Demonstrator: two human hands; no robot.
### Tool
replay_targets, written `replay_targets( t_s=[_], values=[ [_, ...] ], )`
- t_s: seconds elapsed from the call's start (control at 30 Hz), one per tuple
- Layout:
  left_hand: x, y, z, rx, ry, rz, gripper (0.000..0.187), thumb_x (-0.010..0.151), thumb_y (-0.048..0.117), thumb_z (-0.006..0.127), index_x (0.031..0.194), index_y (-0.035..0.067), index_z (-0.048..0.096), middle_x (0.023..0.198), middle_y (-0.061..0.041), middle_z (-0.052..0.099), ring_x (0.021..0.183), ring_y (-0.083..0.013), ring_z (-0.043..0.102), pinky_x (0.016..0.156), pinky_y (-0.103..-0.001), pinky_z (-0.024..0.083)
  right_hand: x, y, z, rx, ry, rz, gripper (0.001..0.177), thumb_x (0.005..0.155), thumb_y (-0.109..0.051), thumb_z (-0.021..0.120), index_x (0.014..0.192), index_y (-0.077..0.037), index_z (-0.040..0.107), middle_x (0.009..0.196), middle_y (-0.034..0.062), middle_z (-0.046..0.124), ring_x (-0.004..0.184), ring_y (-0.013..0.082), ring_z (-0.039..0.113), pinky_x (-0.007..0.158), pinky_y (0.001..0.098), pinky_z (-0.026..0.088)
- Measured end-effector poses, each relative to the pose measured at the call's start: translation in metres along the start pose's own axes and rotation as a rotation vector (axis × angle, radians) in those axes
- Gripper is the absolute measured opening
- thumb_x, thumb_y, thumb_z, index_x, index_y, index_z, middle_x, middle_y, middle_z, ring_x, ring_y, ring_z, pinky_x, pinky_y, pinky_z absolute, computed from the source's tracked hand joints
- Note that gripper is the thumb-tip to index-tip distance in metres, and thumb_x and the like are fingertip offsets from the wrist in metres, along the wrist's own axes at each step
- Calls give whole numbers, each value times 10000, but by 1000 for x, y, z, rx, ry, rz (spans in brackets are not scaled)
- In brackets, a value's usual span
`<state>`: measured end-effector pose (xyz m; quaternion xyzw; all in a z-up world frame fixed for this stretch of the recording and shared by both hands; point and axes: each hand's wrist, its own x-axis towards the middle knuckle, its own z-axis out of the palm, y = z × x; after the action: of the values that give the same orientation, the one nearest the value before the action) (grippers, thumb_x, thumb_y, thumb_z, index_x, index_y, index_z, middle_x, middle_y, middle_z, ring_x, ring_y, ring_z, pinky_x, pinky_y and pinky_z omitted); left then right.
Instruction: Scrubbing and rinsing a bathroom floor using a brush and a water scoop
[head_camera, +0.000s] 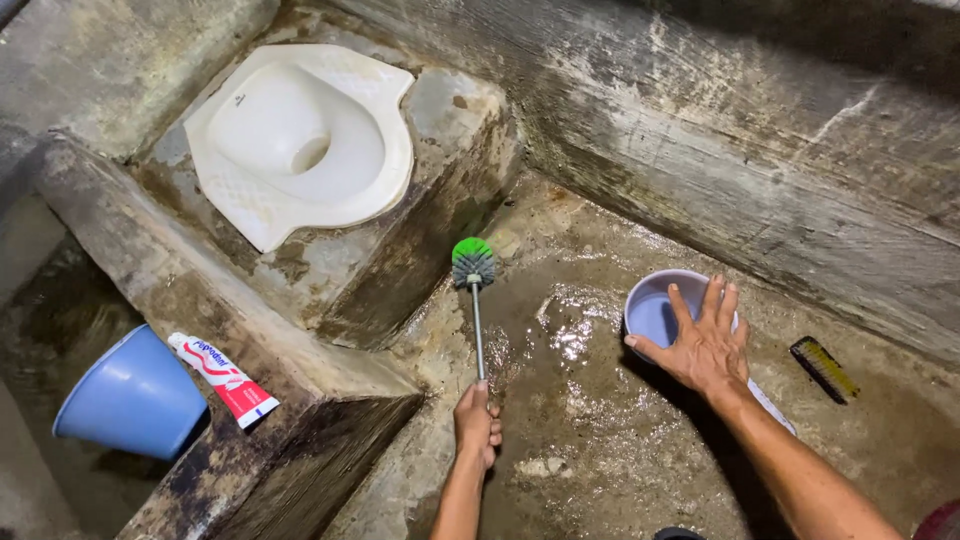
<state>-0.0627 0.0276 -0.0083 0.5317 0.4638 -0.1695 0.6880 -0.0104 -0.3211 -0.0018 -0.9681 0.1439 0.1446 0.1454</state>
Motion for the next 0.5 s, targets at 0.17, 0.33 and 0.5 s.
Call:
replay_targets(
  t_s=[0.17,0.33,0.5],
  values=[
    [29,27,31,147,-41,114,389,1060,324,539,1410,163,591,650,4,526,410,-72,398,293,-190,305,-7,-3,-7,-28,34,-1,1180,680,-970,455,1644,-326,239,1738,237,-72,1606,428,-58,1204,655,142],
    [56,26,69,166,-131,191,389,1068,332,485,1406,149,544,631,-7,477,391,-85,412,273,-168,320,-10,-3,-8,-57,89,-11,1109,738,-942,528,1631,-309,354,1750,267,103,1616,446,80,1184,652,256],
    [1,15,17,89,-81,79,434,1054,338,518,1440,143,534,661,-11,461,403,-71,388,267,-161,303,-12,-5,-8,-36,90,-7,1134,721,-957,537,1624,-289,382,1750,279,110,1614,455,89,1189,655,243]
  ],
)
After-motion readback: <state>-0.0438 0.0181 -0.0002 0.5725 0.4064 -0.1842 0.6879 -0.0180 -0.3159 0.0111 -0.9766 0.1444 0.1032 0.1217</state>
